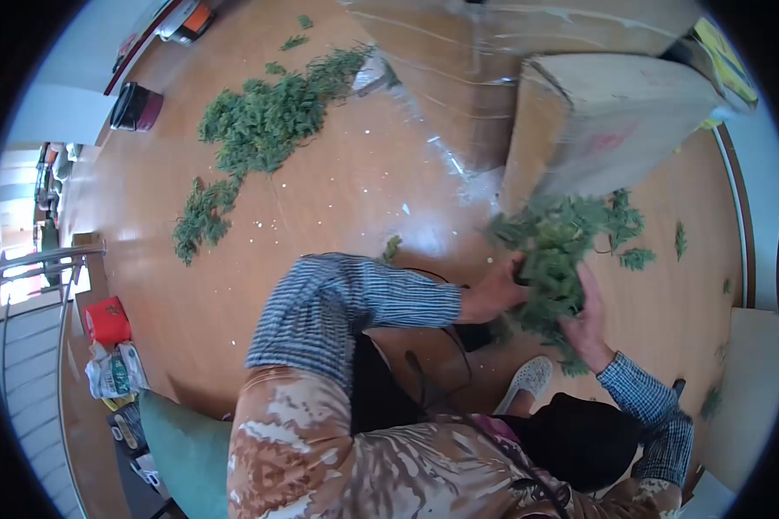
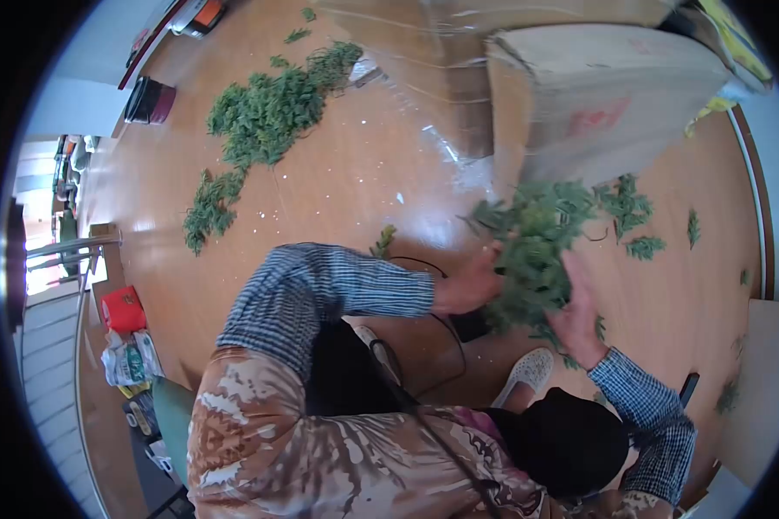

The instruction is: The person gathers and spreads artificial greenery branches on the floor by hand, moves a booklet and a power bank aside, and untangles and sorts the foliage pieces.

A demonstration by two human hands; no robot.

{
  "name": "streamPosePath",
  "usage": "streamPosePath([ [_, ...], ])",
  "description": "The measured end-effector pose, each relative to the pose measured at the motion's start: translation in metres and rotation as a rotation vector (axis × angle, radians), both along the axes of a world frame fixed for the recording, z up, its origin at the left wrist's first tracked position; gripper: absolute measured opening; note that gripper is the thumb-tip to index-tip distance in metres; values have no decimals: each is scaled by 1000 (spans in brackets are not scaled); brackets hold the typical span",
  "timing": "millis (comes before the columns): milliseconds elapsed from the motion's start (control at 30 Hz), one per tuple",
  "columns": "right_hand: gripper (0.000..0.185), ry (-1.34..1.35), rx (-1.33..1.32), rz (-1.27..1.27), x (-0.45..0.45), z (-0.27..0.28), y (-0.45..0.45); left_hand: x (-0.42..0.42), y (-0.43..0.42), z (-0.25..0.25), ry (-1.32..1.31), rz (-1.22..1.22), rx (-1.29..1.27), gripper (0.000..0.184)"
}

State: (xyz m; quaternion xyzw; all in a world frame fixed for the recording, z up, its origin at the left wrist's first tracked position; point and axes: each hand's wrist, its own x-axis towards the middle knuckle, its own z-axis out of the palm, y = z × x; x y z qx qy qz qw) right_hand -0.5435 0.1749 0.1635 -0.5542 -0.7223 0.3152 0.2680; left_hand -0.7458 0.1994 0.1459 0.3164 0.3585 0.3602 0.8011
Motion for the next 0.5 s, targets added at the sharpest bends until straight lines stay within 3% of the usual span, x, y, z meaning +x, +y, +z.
streamPosePath([
  [67, 79, 12, 47, 126, -55, 10, 17, -53, -3, -14, -120, 58, -80, 58],
  [133, 77, 40, 69, 221, -113, 13, 41, -114, 1, 21, 42, 87, -110, 50],
  [167, 77, 46, 74, 265, -145, 16, 59, -143, 8, -5, 40, 172, -231, 46],
  [200, 75, 121, 86, 358, -174, 19, 81, -171, 19, 12, 17, 188, -147, 46],
  [267, 75, 140, 172, 437, -242, 22, 132, -247, 49, -13, 69, 313, -54, 45],
  [367, 100, 194, 342, 545, -343, 13, 233, -345, 106, -7, 148, 454, -17, 53],
  [400, 97, 111, 382, 466, -370, 12, 256, -372, 124, 6, 183, 478, -64, 57],
  [433, 82, -74, 204, 471, -377, 36, 257, -392, 136, 19, 229, 499, -113, 62],
  [467, 69, -164, 261, 491, -374, 38, 252, -409, 145, 27, 294, 513, -164, 67],
  [500, 57, -252, 320, 509, -370, 42, 246, -498, 167, -49, 629, 351, 39, 66],
])
